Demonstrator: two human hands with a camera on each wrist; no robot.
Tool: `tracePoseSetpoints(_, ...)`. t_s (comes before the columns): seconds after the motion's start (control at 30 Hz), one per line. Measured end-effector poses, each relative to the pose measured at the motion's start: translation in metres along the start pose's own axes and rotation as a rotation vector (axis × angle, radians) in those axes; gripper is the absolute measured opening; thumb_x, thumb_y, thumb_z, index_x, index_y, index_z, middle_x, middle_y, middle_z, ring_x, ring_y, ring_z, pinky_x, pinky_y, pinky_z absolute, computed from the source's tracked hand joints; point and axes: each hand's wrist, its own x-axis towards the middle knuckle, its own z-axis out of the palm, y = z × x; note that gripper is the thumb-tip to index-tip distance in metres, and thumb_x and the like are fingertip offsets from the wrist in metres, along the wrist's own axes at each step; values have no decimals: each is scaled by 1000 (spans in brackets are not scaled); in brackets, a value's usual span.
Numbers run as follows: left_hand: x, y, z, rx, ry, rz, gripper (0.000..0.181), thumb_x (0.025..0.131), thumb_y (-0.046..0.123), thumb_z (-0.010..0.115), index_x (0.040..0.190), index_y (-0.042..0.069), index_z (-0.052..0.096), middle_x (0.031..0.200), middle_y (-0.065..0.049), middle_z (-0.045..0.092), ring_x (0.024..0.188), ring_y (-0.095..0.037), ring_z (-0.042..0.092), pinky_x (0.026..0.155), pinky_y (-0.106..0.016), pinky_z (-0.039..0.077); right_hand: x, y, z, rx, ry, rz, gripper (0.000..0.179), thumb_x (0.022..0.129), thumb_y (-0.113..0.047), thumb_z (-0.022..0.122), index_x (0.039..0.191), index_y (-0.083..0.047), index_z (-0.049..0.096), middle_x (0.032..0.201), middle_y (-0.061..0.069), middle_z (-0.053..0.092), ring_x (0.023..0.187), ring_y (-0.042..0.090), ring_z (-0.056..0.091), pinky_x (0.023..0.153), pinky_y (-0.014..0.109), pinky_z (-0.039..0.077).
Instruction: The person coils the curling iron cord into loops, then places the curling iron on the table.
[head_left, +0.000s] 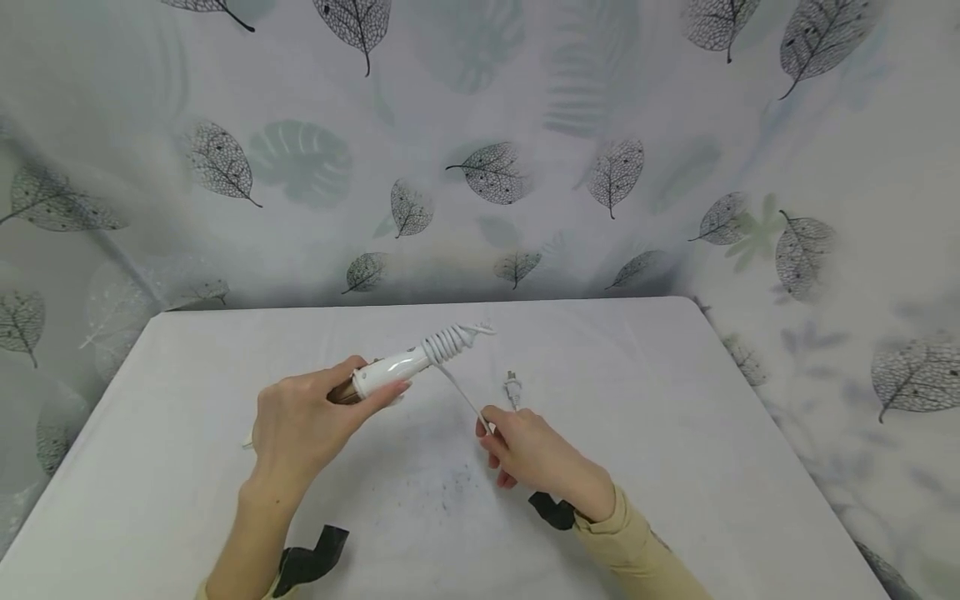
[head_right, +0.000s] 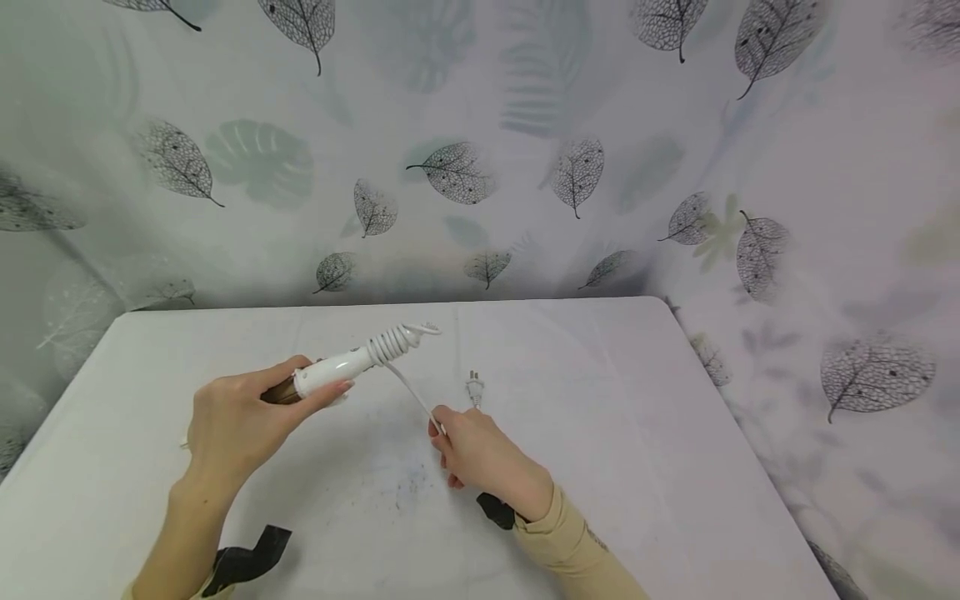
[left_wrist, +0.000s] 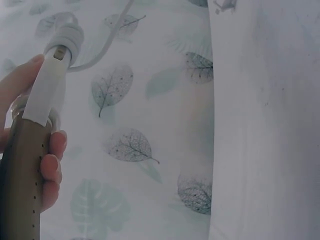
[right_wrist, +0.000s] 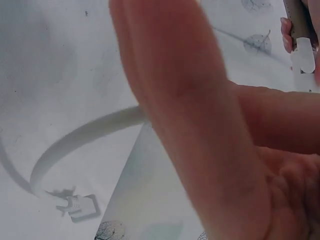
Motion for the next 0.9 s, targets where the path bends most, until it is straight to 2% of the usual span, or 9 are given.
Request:
tracePoseSetpoints(0.13,-1,-1,1,23,-2,-9,50,77,66,73,90,18,79,47,12,42,43,2,25,40,-20,18,1,-1,0,-35,29,1,8,100,-2,57,92,-2,59,64,1,58,51,9,60,49,22,49)
tracePoseSetpoints(0.23,-1,-2,2,30,8,-18,48,75,64,75,88,18,79,47,12,40,44,2,24,40,-21,18,0,-2,-2,-65,57,-4,10,99,-2,59,89,-3,61,64,-1,58,53,7,56,48,21,45)
tracePoseSetpoints(0.37,-1,-3,1,52,27,-38,42,74,59,78,83,18,75,48,11,40,44,0,25,40,-22,18,-4,-5,-3,-159,162,-85,11,94,3,63,87,-5,67,71,0,62,57,5,48,50,20,40)
tracePoseSetpoints(0.47,-1,-4,-1,72,27,-64,40,72,55,81,83,17,75,49,9,43,44,-2,28,40,-23,19,-8,-8,-4,-222,264,-142,11,89,4,68,90,-4,75,79,0,67,61,4,47,53,19,40)
tracePoseSetpoints(0.57,0,-5,-3,83,11,-92,40,71,53,83,86,16,77,49,7,47,43,-2,30,40,-23,21,-11,-11,-5,-218,339,-151,14,87,3,72,96,-5,79,83,0,66,64,4,50,56,18,42)
tracePoseSetpoints(0.77,0,-7,-4,87,-13,-136,41,70,51,85,88,15,77,49,6,46,43,-6,31,40,-25,22,-16,-17,-7,-177,474,-166,19,82,3,78,98,-7,80,90,-1,66,72,10,58,60,20,45)
tracePoseSetpoints(0.9,0,-8,-4,88,-14,-146,51,77,67,72,83,17,75,49,8,41,43,-6,30,40,-26,21,-17,-19,-9,-190,538,-206,19,78,5,81,94,-4,79,97,2,68,81,16,64,66,24,50)
